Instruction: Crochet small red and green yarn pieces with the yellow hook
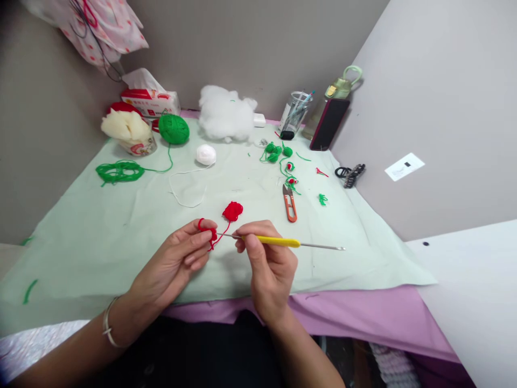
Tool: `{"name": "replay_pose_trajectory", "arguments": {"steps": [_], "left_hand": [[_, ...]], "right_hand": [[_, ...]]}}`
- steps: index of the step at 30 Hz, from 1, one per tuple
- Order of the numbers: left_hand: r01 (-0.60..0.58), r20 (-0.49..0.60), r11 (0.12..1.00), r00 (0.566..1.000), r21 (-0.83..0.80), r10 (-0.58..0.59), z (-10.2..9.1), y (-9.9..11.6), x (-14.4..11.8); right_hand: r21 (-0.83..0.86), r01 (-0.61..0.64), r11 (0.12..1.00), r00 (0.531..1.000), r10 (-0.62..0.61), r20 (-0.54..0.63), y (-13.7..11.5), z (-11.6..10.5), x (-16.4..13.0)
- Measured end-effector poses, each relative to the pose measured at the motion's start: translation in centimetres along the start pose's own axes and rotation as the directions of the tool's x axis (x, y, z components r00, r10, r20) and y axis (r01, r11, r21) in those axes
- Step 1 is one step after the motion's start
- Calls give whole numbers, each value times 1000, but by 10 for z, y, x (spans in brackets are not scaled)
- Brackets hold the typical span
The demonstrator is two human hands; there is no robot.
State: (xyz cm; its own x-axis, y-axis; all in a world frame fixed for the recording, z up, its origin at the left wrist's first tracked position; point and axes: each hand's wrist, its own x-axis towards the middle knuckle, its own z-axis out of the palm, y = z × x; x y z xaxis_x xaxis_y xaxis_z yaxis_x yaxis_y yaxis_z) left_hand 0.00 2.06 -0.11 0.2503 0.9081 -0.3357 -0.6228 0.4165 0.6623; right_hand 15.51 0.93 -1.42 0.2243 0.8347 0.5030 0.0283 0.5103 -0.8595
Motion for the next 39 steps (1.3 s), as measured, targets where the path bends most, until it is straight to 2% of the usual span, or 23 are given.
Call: {"name": "replay_pose_trajectory", "arguments": {"steps": [5, 27, 34, 39], "left_hand": [[11, 1, 1000, 1000, -5, -11, 0, 1, -1], [22, 50, 1000, 998, 5, -22, -2, 1, 1], [24, 50, 1000, 998, 1, -24, 0, 0, 2], [18, 34, 1000, 999, -7, -18, 1, 0, 2]], "right_hand": [[-41, 26, 999, 1000, -26, 12, 0, 1, 1], [-25, 50, 998, 999, -50, 13, 2, 0, 2], [-133, 145, 981, 989, -139, 48, -1, -1, -1], [-211, 258, 943, 959, -223, 176, 1, -3, -8]]}}
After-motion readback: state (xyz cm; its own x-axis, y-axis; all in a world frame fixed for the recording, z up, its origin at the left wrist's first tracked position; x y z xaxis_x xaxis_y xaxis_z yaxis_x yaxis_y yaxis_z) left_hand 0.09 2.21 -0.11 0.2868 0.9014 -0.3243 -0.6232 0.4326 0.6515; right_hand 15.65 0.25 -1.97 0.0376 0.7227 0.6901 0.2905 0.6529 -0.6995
